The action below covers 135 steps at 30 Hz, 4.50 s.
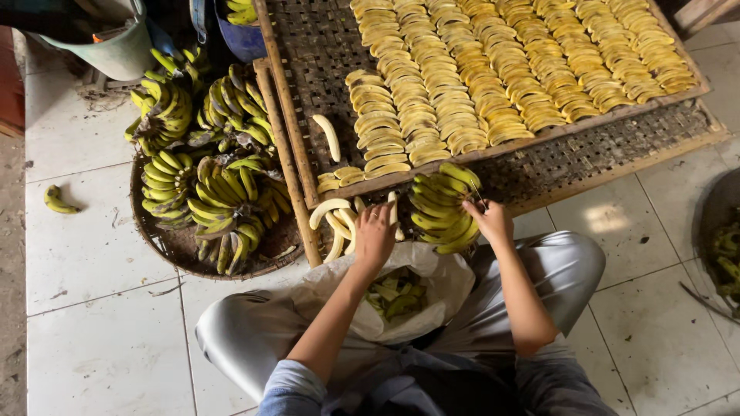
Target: The person sits on the floor and peels green bananas by hand, trims the peeled fruit with a small knife, and arranges the banana slices in rows on a woven bamboo drying tray. They take unpeeled bananas from a basket and place the finished slices onto the tray alongside already dried slices.
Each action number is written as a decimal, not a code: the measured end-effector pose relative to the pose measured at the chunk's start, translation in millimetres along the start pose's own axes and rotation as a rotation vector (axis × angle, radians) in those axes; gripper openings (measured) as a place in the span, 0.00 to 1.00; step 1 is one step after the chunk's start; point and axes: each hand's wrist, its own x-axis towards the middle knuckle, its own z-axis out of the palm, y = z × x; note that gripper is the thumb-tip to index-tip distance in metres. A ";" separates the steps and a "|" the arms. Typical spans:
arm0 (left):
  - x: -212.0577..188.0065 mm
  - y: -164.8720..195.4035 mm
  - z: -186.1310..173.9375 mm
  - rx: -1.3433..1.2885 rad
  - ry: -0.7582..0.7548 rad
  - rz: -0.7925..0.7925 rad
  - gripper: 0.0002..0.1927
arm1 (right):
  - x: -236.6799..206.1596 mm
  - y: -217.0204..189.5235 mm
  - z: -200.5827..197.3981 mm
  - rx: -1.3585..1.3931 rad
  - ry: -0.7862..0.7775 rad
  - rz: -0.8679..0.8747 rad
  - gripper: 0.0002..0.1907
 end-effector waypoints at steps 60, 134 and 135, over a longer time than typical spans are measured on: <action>-54.0 45.6 -104.0 0.148 0.265 0.506 0.28 | -134.4 -100.2 28.9 -0.044 -0.199 -0.286 0.16; -15.3 -63.0 -41.1 -0.625 0.014 -0.432 0.45 | -46.7 -5.3 45.6 -0.182 -0.296 -0.237 0.17; -16.0 -61.7 -40.0 -0.597 0.036 -0.376 0.45 | -37.1 -4.1 45.0 -0.252 -0.243 -0.384 0.19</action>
